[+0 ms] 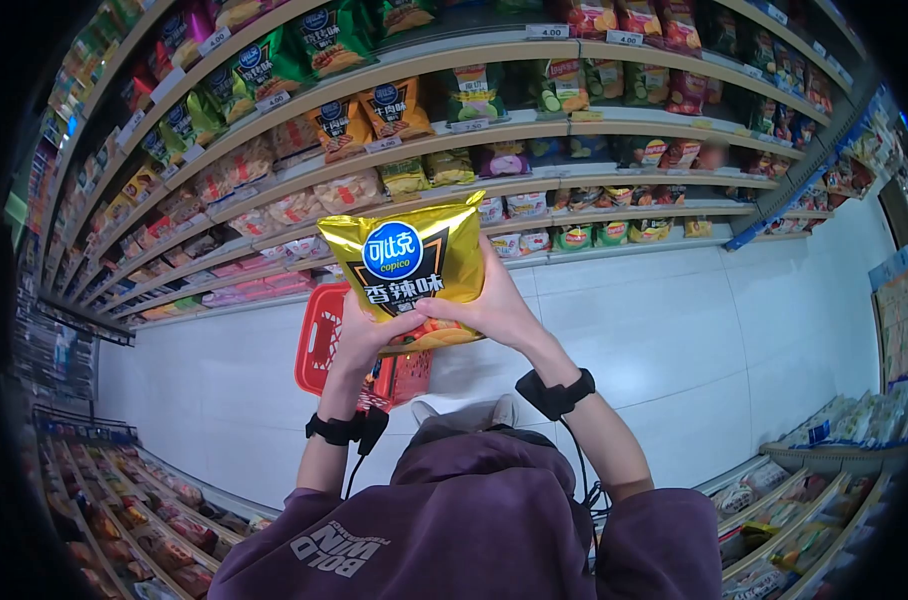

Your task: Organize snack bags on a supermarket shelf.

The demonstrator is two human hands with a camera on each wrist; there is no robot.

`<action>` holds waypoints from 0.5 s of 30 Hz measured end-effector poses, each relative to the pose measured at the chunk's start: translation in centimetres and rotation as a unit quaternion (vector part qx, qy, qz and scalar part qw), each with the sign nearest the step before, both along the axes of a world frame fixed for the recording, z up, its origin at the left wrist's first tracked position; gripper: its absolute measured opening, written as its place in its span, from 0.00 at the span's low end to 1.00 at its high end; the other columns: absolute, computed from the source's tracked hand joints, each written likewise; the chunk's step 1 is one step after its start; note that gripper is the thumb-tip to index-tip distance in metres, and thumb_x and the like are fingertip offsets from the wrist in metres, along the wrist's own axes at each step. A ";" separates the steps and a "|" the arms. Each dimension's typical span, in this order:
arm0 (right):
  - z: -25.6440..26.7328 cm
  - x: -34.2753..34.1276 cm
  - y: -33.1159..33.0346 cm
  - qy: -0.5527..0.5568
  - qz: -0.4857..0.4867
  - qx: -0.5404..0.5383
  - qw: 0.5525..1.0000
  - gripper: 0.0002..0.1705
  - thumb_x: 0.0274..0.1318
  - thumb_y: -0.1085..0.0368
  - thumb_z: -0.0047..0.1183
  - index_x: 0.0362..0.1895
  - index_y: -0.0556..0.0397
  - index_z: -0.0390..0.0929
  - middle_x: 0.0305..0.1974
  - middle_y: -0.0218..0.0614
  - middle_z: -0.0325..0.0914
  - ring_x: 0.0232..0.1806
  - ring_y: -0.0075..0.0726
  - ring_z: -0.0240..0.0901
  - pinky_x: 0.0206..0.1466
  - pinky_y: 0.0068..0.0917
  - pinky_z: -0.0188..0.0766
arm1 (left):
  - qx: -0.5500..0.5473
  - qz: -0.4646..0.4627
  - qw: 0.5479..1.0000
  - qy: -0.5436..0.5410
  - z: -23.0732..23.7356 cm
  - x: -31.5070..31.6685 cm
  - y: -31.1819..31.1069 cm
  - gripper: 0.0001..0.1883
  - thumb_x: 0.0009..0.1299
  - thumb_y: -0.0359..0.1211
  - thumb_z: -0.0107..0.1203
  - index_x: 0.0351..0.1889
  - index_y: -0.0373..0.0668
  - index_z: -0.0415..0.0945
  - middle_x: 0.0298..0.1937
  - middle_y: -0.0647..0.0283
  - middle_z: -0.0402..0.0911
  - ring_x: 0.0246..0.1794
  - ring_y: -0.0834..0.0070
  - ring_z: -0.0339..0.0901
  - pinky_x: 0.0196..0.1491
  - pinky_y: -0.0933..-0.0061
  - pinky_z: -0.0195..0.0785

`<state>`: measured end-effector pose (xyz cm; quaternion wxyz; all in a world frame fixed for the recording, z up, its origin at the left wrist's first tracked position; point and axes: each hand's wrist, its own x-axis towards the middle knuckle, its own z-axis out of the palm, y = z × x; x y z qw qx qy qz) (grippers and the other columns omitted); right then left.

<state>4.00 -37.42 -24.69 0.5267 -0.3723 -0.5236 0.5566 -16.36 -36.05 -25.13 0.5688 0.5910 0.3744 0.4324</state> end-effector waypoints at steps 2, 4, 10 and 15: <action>0.2 0.2 0.1 -0.001 -0.013 0.027 1.000 0.48 0.51 0.62 0.70 0.70 0.55 0.53 0.62 0.41 0.68 0.64 0.33 0.66 0.67 0.33 0.64 | -0.001 0.010 1.000 -0.006 0.2 0.0 -0.1 0.26 0.55 0.27 0.73 0.52 0.36 0.76 0.45 0.63 0.84 0.44 0.77 0.82 0.51 0.72 0.77; 0.8 0.9 1.1 0.069 -0.037 0.041 0.996 0.44 0.55 0.64 0.67 0.70 0.55 0.54 0.62 0.41 0.68 0.64 0.33 0.66 0.67 0.32 0.64 | 0.003 0.015 1.000 -0.002 0.7 -0.2 -0.2 0.27 0.53 0.27 0.74 0.51 0.36 0.76 0.45 0.63 0.84 0.43 0.77 0.82 0.51 0.72 0.77; 2.6 4.7 2.7 -0.049 -0.030 0.104 0.993 0.21 0.58 0.65 0.63 0.54 0.57 0.77 0.51 0.36 0.79 0.55 0.28 0.74 0.61 0.28 0.70 | 0.010 0.009 1.000 0.015 0.3 -0.6 -0.1 0.31 0.49 0.30 0.78 0.51 0.36 0.75 0.46 0.62 0.84 0.44 0.77 0.82 0.51 0.73 0.77; 3.9 5.6 2.2 -0.178 -0.051 0.144 0.972 0.15 0.56 0.64 0.65 0.45 0.57 0.83 0.44 0.36 0.84 0.45 0.27 0.80 0.51 0.27 0.75 | 0.011 -0.015 0.996 0.084 0.3 -1.1 -0.1 0.38 0.47 0.32 0.79 0.55 0.35 0.71 0.49 0.61 0.81 0.49 0.77 0.79 0.56 0.71 0.73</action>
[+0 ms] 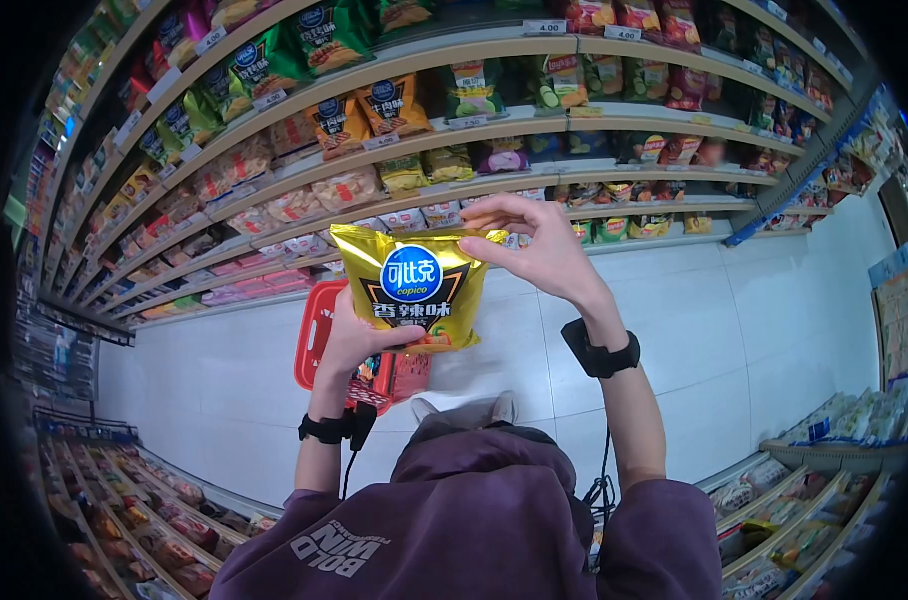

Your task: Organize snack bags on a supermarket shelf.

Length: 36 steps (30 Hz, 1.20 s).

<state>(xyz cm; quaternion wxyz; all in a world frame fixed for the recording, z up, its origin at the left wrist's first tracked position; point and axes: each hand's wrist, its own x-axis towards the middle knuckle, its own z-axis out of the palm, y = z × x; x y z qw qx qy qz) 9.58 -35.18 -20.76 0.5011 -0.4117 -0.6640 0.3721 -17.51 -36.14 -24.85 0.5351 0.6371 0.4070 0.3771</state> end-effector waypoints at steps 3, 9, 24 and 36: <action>-0.3 0.0 0.0 -0.045 -0.033 0.041 0.998 0.11 0.56 0.63 0.63 0.40 0.58 0.85 0.37 0.36 0.86 0.37 0.27 0.82 0.44 0.24 0.75 | -0.007 -0.007 1.000 0.015 -0.1 -0.2 0.1 0.38 0.47 0.33 0.79 0.55 0.35 0.71 0.49 0.62 0.81 0.49 0.77 0.79 0.55 0.72 0.73; -0.5 -0.4 -0.2 -0.071 -0.063 0.052 0.994 0.09 0.59 0.66 0.60 0.38 0.59 0.85 0.32 0.36 0.86 0.34 0.27 0.82 0.41 0.23 0.75 | -0.012 -0.014 0.999 0.028 -0.3 -0.1 0.1 0.37 0.47 0.33 0.80 0.54 0.36 0.72 0.49 0.63 0.82 0.48 0.78 0.79 0.54 0.72 0.74; 0.2 -2.8 -1.0 -0.168 -0.034 0.156 0.973 0.17 0.54 0.58 0.64 0.42 0.57 0.83 0.36 0.43 0.81 0.40 0.46 0.76 0.46 0.38 0.72 | 0.090 0.000 0.990 0.105 -0.1 0.8 -0.7 0.37 0.46 0.34 0.79 0.54 0.35 0.73 0.46 0.59 0.84 0.46 0.74 0.82 0.53 0.70 0.75; -0.7 -4.5 -1.2 -0.124 0.055 0.115 0.984 0.15 0.61 0.67 0.55 0.51 0.57 0.80 0.49 0.39 0.82 0.51 0.43 0.76 0.56 0.35 0.71 | 0.116 -0.012 0.980 0.161 0.1 -0.2 -0.8 0.39 0.44 0.35 0.79 0.56 0.38 0.74 0.45 0.57 0.85 0.45 0.69 0.84 0.52 0.68 0.75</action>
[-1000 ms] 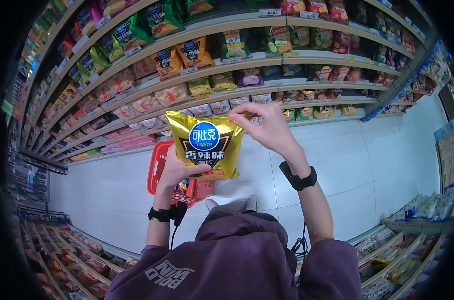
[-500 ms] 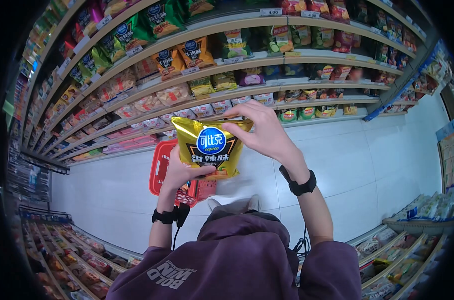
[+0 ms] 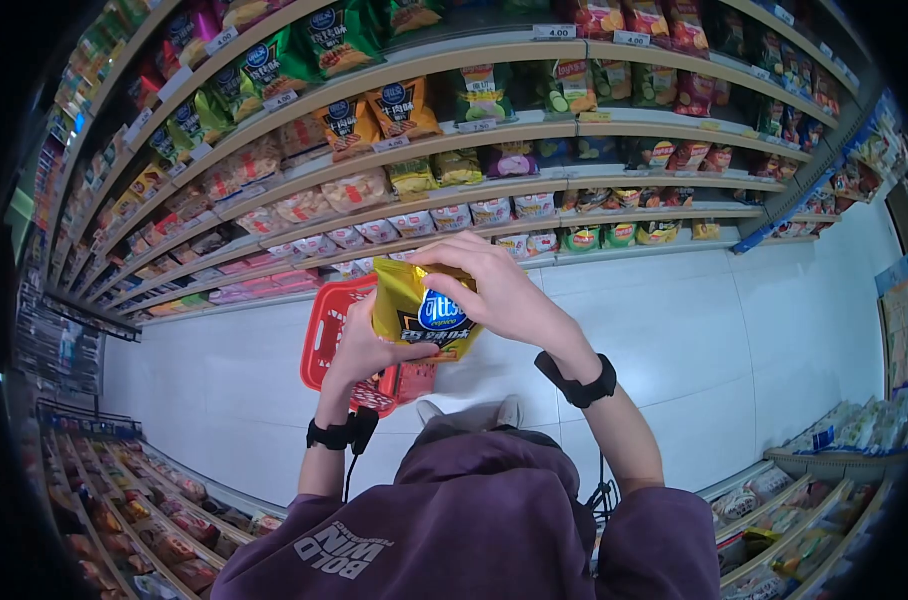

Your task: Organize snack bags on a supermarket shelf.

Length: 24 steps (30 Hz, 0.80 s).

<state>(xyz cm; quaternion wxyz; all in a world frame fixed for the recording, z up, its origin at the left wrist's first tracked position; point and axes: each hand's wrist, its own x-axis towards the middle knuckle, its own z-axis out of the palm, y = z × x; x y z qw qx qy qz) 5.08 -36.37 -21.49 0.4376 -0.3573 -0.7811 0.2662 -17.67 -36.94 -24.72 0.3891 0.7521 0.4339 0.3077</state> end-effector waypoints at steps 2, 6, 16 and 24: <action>0.1 -0.1 -0.2 0.015 0.017 -0.048 0.999 0.15 0.62 0.67 0.53 0.52 0.56 0.79 0.52 0.42 0.80 0.55 0.46 0.74 0.59 0.38 0.69 | 0.010 0.002 1.000 0.010 0.0 -0.1 0.0 0.39 0.45 0.36 0.79 0.56 0.38 0.74 0.45 0.57 0.85 0.45 0.68 0.84 0.51 0.67 0.75; 0.5 -0.2 -0.5 0.032 0.024 -0.097 0.995 0.13 0.62 0.69 0.50 0.50 0.58 0.76 0.54 0.43 0.79 0.56 0.48 0.73 0.60 0.39 0.68 | 0.010 0.000 1.000 0.001 -0.4 -0.2 0.0 0.39 0.45 0.37 0.79 0.56 0.39 0.74 0.44 0.57 0.85 0.45 0.67 0.84 0.51 0.67 0.75; -0.3 -1.2 -0.4 0.107 0.003 -0.087 0.990 0.07 0.65 0.73 0.46 0.44 0.60 0.74 0.49 0.44 0.82 0.49 0.49 0.79 0.53 0.37 0.73 | 0.021 0.011 1.000 -0.001 -1.0 0.3 0.2 0.40 0.44 0.38 0.79 0.56 0.37 0.73 0.44 0.56 0.85 0.44 0.67 0.84 0.50 0.68 0.75; -0.3 -1.2 -0.4 0.085 -0.014 -0.080 0.993 0.08 0.62 0.69 0.53 0.41 0.61 0.74 0.42 0.44 0.83 0.47 0.47 0.80 0.50 0.36 0.74 | -0.003 0.005 1.000 -0.003 -0.3 0.2 -0.3 0.39 0.44 0.37 0.79 0.55 0.36 0.74 0.45 0.56 0.85 0.44 0.68 0.84 0.51 0.68 0.75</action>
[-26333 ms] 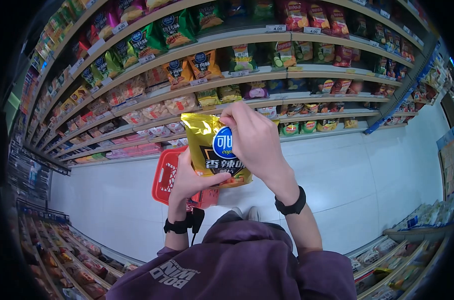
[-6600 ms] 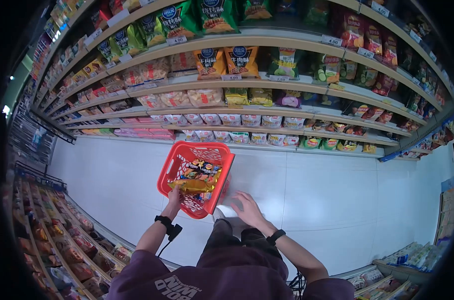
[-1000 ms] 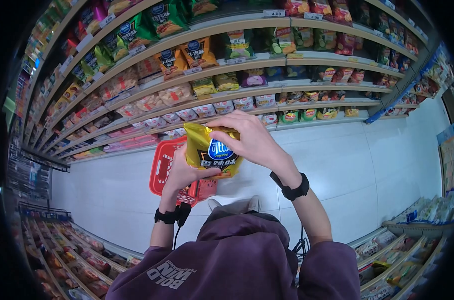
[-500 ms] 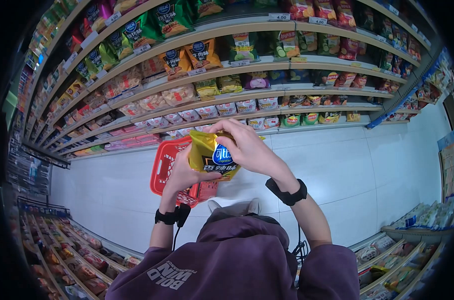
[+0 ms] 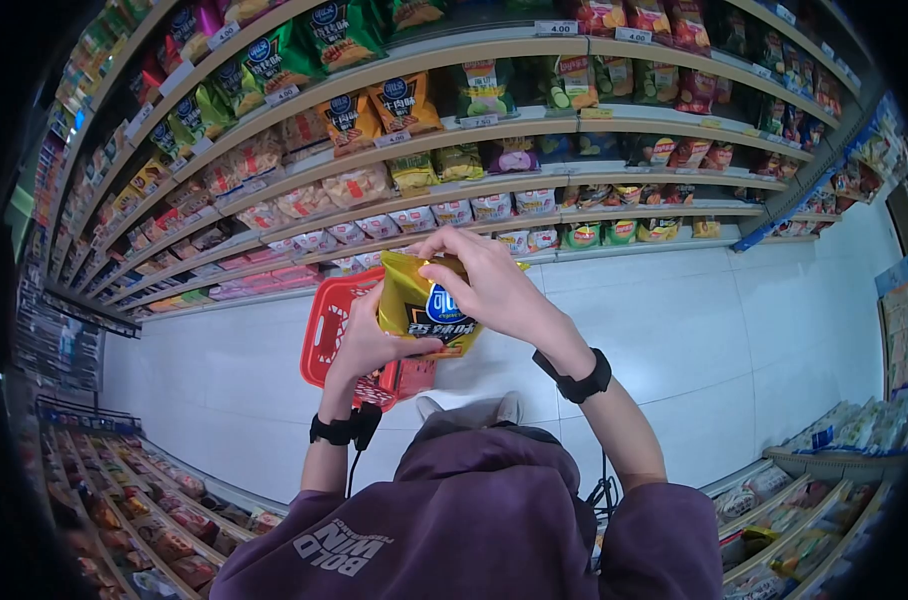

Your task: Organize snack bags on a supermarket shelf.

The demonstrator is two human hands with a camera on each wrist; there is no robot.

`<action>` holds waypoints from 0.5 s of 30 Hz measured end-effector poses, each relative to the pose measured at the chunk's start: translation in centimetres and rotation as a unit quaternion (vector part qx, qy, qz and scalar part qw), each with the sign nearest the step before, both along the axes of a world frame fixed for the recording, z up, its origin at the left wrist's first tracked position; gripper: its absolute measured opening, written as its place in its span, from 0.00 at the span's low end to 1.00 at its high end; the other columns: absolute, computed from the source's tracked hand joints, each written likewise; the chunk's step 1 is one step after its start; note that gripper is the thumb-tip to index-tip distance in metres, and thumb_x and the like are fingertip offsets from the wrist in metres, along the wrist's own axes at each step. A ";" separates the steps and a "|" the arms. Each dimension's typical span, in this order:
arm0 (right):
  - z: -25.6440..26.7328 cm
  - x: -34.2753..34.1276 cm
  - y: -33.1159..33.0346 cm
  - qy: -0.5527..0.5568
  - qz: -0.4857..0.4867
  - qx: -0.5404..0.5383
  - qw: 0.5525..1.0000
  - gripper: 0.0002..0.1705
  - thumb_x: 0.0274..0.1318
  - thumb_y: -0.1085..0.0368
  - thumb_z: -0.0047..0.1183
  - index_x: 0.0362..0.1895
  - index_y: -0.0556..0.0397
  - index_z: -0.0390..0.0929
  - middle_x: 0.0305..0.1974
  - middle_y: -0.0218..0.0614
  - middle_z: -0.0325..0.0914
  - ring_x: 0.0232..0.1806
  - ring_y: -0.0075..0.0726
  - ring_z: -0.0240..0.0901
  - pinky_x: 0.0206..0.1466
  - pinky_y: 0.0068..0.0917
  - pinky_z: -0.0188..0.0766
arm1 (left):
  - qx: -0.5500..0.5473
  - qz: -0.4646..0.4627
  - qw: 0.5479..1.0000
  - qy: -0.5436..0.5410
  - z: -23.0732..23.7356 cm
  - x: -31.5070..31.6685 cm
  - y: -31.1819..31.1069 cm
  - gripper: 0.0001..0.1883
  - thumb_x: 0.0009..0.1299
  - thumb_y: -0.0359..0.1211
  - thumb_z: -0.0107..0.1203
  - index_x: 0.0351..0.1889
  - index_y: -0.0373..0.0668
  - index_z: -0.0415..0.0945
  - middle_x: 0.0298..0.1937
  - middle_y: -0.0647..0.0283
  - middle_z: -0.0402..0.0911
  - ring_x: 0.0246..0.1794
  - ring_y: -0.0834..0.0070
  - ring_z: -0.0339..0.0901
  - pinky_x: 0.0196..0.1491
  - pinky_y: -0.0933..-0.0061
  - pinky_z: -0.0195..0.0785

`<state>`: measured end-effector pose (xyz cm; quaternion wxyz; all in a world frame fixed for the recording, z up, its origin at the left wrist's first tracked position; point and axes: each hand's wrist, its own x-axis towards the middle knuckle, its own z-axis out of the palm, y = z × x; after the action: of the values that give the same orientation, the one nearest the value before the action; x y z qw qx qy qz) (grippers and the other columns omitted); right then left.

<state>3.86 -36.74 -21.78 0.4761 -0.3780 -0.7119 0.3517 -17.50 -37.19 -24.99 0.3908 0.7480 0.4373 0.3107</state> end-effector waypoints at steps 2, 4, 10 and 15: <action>-0.6 0.0 0.3 -0.002 -0.005 0.016 1.000 0.07 0.62 0.69 0.53 0.41 0.61 0.74 0.42 0.44 0.82 0.46 0.48 0.80 0.49 0.36 0.74 | 0.005 0.000 1.000 0.011 0.0 -0.1 0.0 0.39 0.44 0.37 0.79 0.55 0.36 0.74 0.44 0.56 0.85 0.44 0.68 0.84 0.51 0.68 0.75; -0.6 0.0 0.2 -0.002 -0.009 0.020 1.000 0.06 0.62 0.70 0.53 0.40 0.61 0.74 0.42 0.44 0.82 0.45 0.48 0.79 0.47 0.36 0.74 | 0.013 0.002 1.000 0.012 -0.2 -0.2 -0.1 0.39 0.44 0.37 0.79 0.54 0.36 0.74 0.44 0.56 0.85 0.44 0.68 0.84 0.51 0.68 0.75; -0.3 -0.2 0.1 -0.054 -0.057 0.172 0.982 0.03 0.57 0.74 0.55 0.35 0.60 0.75 0.37 0.41 0.81 0.41 0.45 0.78 0.44 0.34 0.73 | 0.001 0.004 1.000 -0.019 -0.5 -0.1 -0.4 0.38 0.44 0.38 0.79 0.53 0.36 0.74 0.43 0.56 0.85 0.43 0.68 0.84 0.51 0.68 0.75; 0.1 -0.5 -0.1 -0.049 -0.084 0.182 0.978 0.04 0.53 0.76 0.59 0.33 0.59 0.77 0.31 0.39 0.79 0.38 0.41 0.78 0.41 0.31 0.72 | -0.016 -0.011 0.999 -0.037 -0.5 0.1 -0.6 0.38 0.45 0.38 0.79 0.53 0.35 0.74 0.45 0.57 0.85 0.44 0.71 0.84 0.52 0.69 0.75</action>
<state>3.41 -36.85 -21.71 0.5292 -0.3604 -0.7522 0.1554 -17.43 -37.75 -25.48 0.4221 0.7345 0.4190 0.3268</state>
